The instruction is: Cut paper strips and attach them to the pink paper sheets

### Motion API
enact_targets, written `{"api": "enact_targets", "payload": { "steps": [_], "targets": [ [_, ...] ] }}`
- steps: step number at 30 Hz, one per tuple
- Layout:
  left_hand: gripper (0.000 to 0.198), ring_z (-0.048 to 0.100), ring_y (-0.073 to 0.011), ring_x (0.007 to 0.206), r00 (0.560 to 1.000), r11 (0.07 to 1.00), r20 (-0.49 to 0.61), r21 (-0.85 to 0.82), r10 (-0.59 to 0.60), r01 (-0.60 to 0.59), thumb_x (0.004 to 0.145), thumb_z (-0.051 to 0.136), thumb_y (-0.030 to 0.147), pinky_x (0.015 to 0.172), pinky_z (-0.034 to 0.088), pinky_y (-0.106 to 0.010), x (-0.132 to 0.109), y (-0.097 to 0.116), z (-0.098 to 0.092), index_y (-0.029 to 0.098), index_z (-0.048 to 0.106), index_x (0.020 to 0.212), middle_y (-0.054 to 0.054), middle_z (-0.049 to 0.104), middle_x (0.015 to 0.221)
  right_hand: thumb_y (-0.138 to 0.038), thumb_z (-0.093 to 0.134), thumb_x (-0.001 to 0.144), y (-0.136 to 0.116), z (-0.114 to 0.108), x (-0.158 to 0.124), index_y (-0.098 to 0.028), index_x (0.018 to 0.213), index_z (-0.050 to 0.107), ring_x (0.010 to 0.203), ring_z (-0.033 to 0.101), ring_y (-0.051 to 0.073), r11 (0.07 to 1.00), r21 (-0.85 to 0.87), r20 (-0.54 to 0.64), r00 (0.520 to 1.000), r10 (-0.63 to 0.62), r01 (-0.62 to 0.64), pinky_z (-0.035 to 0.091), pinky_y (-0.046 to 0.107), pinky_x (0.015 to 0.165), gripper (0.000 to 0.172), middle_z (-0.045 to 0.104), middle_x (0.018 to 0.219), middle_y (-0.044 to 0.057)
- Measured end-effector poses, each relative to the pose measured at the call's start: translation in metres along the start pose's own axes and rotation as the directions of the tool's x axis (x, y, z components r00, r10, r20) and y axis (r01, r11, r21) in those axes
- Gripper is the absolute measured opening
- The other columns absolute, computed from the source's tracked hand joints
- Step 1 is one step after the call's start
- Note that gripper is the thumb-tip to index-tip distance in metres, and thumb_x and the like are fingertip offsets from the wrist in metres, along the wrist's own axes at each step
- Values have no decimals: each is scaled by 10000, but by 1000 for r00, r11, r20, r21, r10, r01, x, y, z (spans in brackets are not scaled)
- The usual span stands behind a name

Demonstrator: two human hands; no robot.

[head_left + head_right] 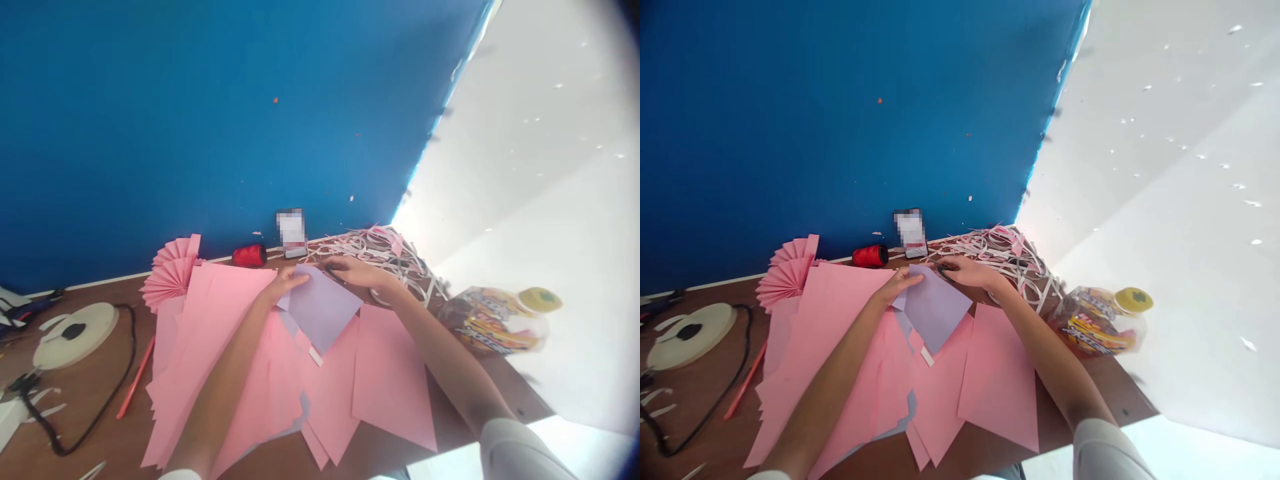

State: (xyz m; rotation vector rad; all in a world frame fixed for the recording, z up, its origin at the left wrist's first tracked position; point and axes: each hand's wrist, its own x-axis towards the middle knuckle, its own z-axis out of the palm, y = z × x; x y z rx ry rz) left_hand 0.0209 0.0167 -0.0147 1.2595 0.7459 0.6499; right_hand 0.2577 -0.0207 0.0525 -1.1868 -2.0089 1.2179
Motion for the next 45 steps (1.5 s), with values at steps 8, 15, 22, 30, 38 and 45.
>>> {"api": "enact_targets", "payload": {
  "steps": [8,15,22,30,38,45],
  "targets": [
    [330,648,-181,727,993,989,-48,-95,108,-112,679,757,368,705,489,-294,8,-10,15,141,674,904,-64,704,845,-502,583,835,-12,12,-7,-281,1221,586,808,544,134,933,324,67,987,144,-158,460,262,667,445,614,1040,41],
    [398,637,-167,723,957,972,-203,-61,208,-225,698,715,479,677,479,-272,11,-5,16,158,642,920,-46,686,866,-496,597,823,-9,12,-7,-348,1335,502,894,564,164,940,318,37,993,114,-120,464,254,641,542,591,1166,55],
    [521,453,-70,411,956,986,-252,-34,148,-162,823,483,648,425,300,-212,20,-6,21,155,595,947,-23,645,690,-479,590,838,-5,17,-2,-299,1341,468,804,580,144,915,385,28,993,114,-116,455,232,619,547,633,1020,42],
    [400,383,-45,397,950,975,-240,144,200,-169,785,615,537,414,241,-196,21,-4,19,141,574,824,17,575,584,-466,570,839,1,19,1,-252,1316,446,607,517,92,922,362,49,990,129,-138,381,183,498,536,545,718,-32],
    [353,391,-52,430,955,975,-236,172,180,-141,770,639,496,437,263,-193,23,-10,17,150,575,750,15,576,605,-386,665,777,9,17,9,-246,1205,513,774,615,127,861,508,-204,974,102,17,409,203,558,475,651,922,22],
    [350,463,-86,504,972,975,-201,206,121,-79,702,716,463,491,302,-199,22,-11,19,134,595,702,-2,591,596,-391,701,758,12,18,9,-228,1214,530,918,638,178,836,544,-148,989,17,67,477,275,717,513,683,1051,81]
  ]
}}
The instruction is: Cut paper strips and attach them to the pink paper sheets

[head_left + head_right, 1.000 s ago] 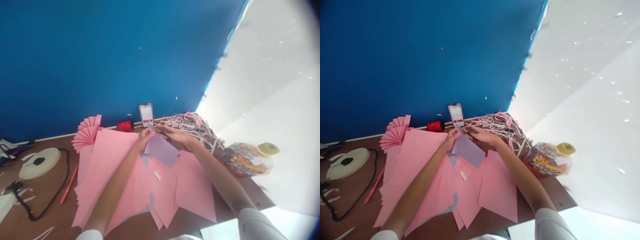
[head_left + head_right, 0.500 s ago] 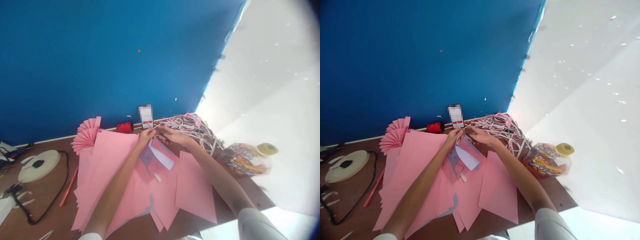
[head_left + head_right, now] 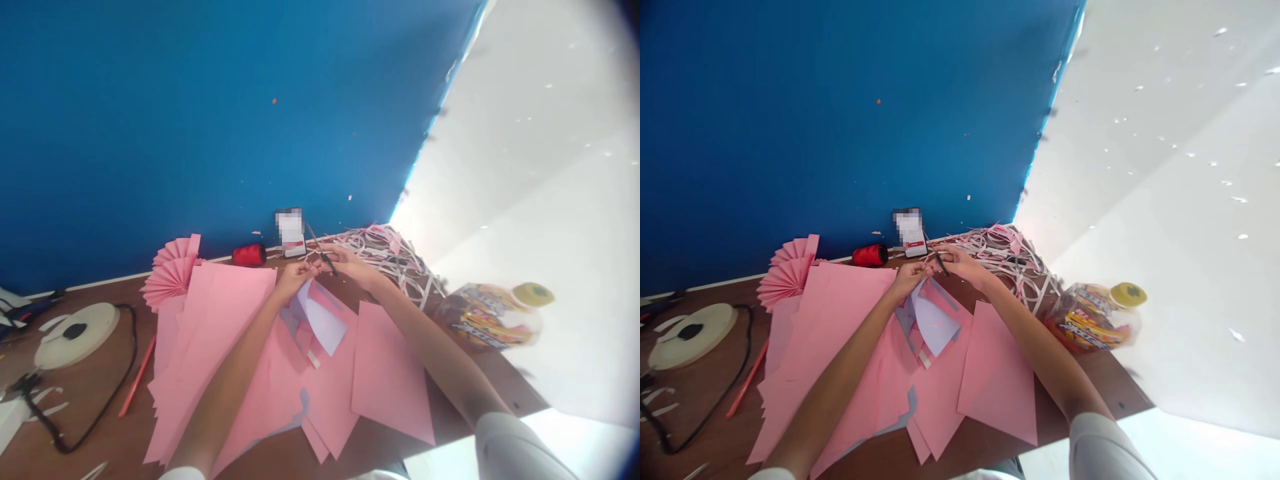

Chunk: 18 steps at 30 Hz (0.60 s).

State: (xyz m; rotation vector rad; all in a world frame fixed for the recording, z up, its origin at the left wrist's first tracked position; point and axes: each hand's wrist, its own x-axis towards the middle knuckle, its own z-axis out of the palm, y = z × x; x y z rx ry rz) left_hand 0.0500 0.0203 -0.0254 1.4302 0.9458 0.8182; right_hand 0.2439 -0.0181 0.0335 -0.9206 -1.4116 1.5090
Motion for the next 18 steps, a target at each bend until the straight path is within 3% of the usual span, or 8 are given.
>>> {"api": "enact_targets", "payload": {
  "steps": [9,18],
  "targets": [
    [350,443,-79,511,1000,1000,4,16,19,-19,709,709,464,505,288,-201,-1,-1,0,137,586,689,9,582,602,-346,679,774,-10,-2,-4,-211,1216,579,1001,620,186,999,-48,117,993,10,-4,481,292,806,473,659,1152,96],
    [347,433,-76,479,1000,1000,29,19,6,-6,714,709,462,493,266,-202,-1,-2,0,148,562,695,21,566,581,-378,693,769,4,-12,0,-237,1215,589,1048,620,218,993,-119,135,991,20,-4,488,354,870,479,673,1115,85]
  ]
}}
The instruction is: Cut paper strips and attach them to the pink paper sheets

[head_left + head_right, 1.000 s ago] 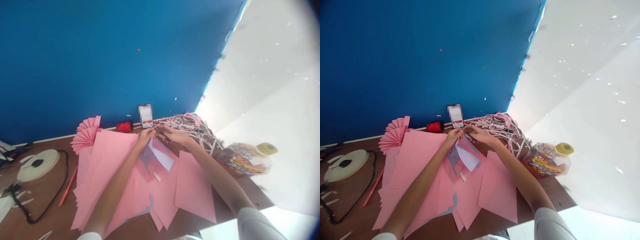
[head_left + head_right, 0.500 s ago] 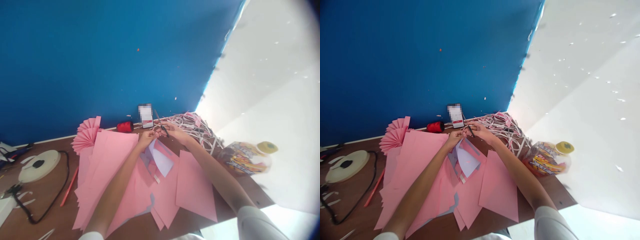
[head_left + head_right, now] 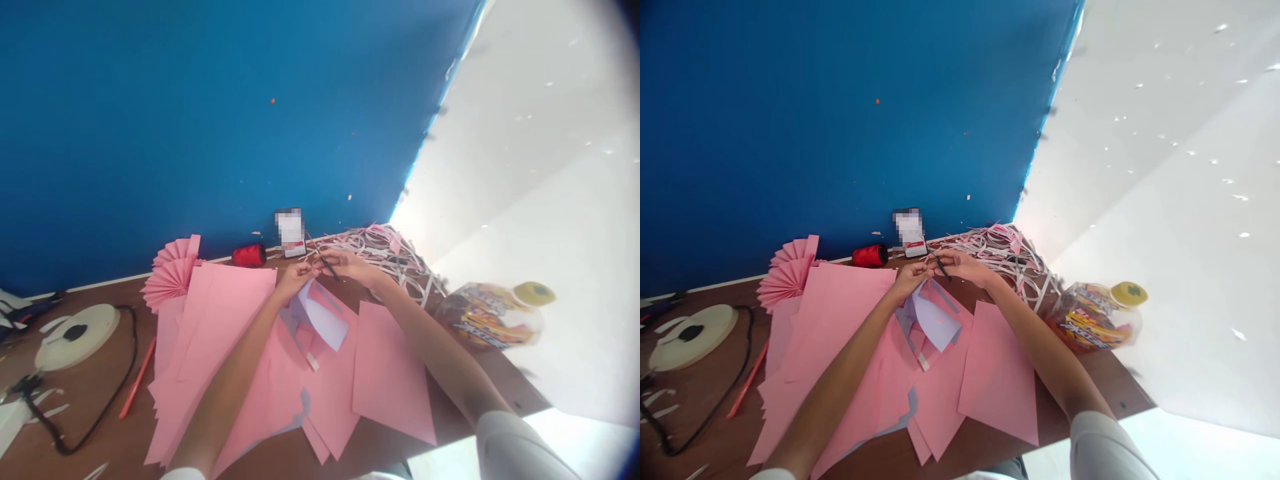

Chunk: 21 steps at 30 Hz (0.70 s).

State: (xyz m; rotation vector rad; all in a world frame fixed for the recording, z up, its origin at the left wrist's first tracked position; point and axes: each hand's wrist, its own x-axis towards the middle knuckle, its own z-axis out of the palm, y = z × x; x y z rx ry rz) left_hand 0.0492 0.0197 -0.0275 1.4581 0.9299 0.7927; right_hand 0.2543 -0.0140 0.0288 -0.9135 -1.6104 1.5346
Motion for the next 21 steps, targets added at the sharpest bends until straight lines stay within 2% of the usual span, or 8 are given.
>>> {"api": "enact_targets", "payload": {
  "steps": [7,11,16,21],
  "targets": [
    [363,459,-85,483,999,999,39,35,7,-8,729,683,491,495,324,-218,2,0,2,135,628,766,-4,607,634,-317,714,735,10,2,7,-243,1168,606,1051,621,217,991,-114,-45,997,-69,64,481,380,913,452,667,1125,71],
    [420,448,-86,457,997,1000,77,0,3,-3,784,608,541,465,305,-219,2,0,4,134,646,880,-13,629,644,-338,712,730,11,2,9,-214,1168,595,987,642,211,994,-104,-159,985,-63,47,491,376,886,470,690,1059,75],
    [473,472,-99,501,1000,993,-3,-112,27,-27,841,529,553,520,347,-227,0,3,6,139,641,1040,-8,620,634,-356,699,747,2,-6,4,-213,1207,571,959,647,193,997,-15,-243,967,-78,76,483,352,884,499,701,1018,70],
    [460,532,-123,570,999,992,-31,-127,-25,21,811,579,524,569,382,-228,0,1,6,167,631,1096,-8,626,678,-354,695,750,2,-9,2,-209,1205,572,994,637,212,998,11,-204,977,-61,65,488,374,896,493,683,1086,89]
  ]
}}
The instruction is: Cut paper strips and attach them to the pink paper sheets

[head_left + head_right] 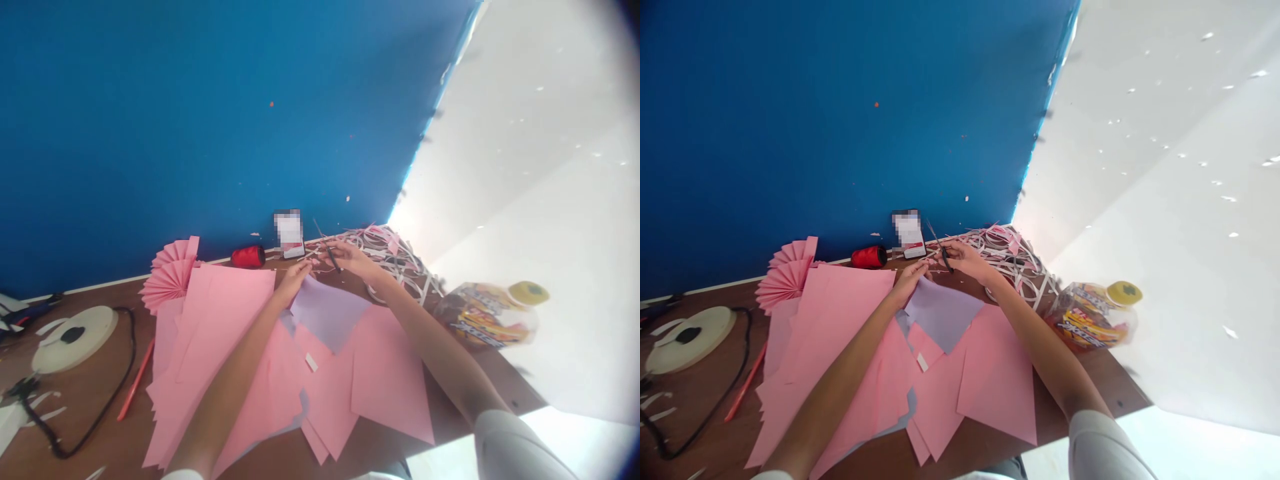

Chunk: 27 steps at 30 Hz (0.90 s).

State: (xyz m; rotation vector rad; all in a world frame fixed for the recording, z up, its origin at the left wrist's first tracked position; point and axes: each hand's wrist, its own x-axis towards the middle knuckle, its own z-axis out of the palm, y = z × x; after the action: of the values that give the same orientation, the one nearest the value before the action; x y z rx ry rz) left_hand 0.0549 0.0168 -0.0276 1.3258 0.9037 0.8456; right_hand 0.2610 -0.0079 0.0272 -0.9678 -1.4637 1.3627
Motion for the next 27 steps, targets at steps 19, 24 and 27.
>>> {"api": "enact_targets", "payload": {
  "steps": [19,24,27],
  "targets": [
    [407,639,-215,876,1000,999,12,-42,-29,29,787,647,452,765,464,-299,2,-8,1,189,673,1096,-76,697,986,-247,623,734,4,5,-1,-215,1254,614,1049,622,229,916,-374,149,984,-99,148,469,352,923,521,670,1152,57],
    [394,633,-212,867,998,998,-15,21,-55,55,792,641,419,816,459,-328,8,-21,-1,160,675,1086,-77,701,942,-161,551,716,4,11,-3,-261,1252,619,1037,623,193,829,-519,161,976,-146,210,458,303,916,550,664,1180,24],
    [303,603,-243,1016,998,992,28,118,48,-51,804,632,353,937,419,-367,10,-21,0,167,703,1033,-88,691,1032,-160,554,712,8,15,-3,-271,1244,620,990,632,186,810,-558,106,984,-144,179,467,307,891,548,678,1140,20]
  ]
}}
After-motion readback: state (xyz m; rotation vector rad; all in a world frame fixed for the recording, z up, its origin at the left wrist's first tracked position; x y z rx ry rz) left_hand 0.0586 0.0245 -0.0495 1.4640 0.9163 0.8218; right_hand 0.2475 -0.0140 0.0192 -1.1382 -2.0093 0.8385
